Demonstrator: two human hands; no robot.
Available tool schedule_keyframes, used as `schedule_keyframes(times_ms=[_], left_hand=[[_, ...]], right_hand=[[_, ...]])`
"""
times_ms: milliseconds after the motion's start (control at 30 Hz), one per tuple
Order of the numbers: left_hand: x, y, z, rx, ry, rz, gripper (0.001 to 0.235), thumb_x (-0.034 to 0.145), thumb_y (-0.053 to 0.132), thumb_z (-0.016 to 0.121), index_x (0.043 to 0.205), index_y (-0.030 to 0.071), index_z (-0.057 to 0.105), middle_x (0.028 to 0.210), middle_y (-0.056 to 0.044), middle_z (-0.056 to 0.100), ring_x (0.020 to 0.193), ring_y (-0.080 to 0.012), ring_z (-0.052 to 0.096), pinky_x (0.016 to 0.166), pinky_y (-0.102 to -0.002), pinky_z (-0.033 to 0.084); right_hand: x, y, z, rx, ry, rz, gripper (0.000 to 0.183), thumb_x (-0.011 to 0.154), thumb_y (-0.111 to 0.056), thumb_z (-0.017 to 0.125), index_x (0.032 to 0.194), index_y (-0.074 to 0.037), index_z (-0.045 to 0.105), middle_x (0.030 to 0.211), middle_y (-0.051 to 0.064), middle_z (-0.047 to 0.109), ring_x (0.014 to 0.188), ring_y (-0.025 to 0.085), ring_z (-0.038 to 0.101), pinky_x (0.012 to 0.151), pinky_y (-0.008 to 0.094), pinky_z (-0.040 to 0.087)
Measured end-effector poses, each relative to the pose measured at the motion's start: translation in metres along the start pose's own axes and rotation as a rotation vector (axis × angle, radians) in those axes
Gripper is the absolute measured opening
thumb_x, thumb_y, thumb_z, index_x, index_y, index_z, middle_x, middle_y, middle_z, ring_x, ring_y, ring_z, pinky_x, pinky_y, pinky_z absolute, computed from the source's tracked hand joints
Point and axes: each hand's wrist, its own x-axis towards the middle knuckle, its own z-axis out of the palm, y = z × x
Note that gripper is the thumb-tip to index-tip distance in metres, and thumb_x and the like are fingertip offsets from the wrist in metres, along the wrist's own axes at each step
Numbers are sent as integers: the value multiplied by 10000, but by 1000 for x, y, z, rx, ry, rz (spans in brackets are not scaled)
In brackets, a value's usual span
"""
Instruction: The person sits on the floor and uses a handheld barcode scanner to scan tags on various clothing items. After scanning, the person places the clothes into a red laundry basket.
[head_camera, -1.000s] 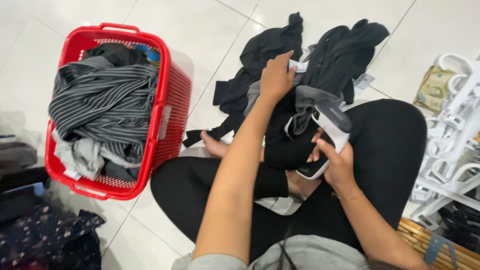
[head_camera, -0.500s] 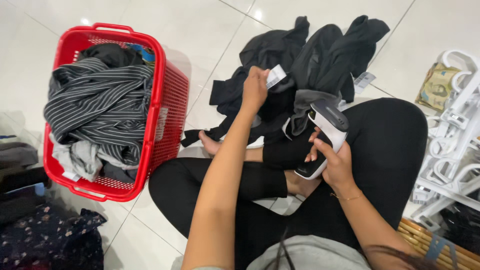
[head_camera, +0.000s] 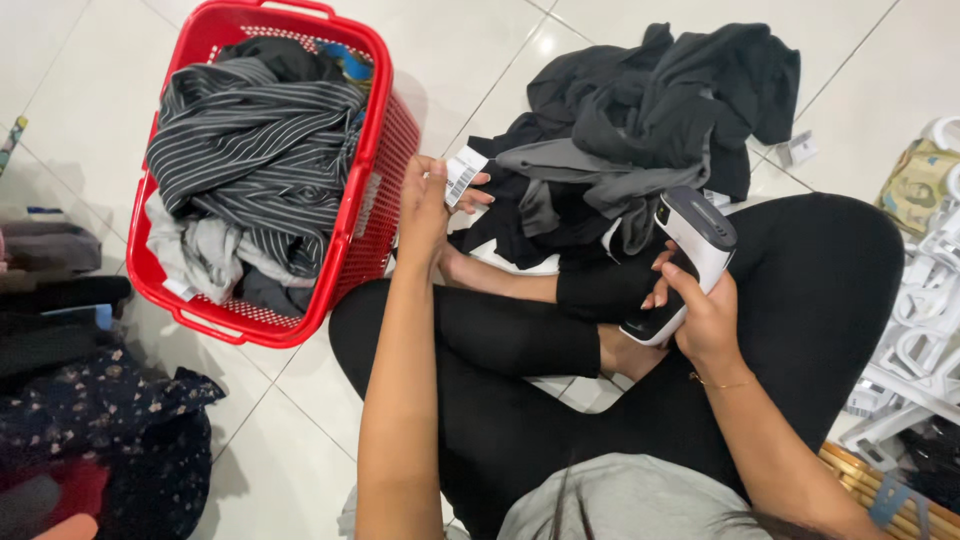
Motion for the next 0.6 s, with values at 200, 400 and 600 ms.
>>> schedule_keyframes(times_ms=[200, 400, 600], left_hand=[[-22, -18, 4, -111, -136, -71, 292, 1061, 54, 433, 1338, -19, 374, 1112, -379, 676, 948, -455, 737, 763, -457, 664], [-33, -9, 24, -161, -340, -90, 443, 1002, -112, 464, 1445, -104, 465, 1296, -359, 625, 1182, -457, 646, 1033, -559, 550], [-40, -9, 21, -226, -450, -142, 580, 956, -164, 472, 1524, -54, 445, 1426, -298, 573, 1305, -390, 579, 1114, -533, 490]], right_hand=[[-7, 10, 4, -141, -13, -17, 273, 927, 54, 658, 1168, 135, 558, 859, 217, 606, 409, 192, 547, 440, 440, 571], [-27, -5, 34, -433, -95, 50, 263, 836, -17, 791, 1027, 38, 619, 588, 148, 614, 422, 206, 618, 490, 357, 539], [-38, -37, 80, -900, -173, -58, 583, 735, -175, 933, 1187, 56, 648, 1002, 270, 731, 1021, 347, 714, 841, 489, 545]])
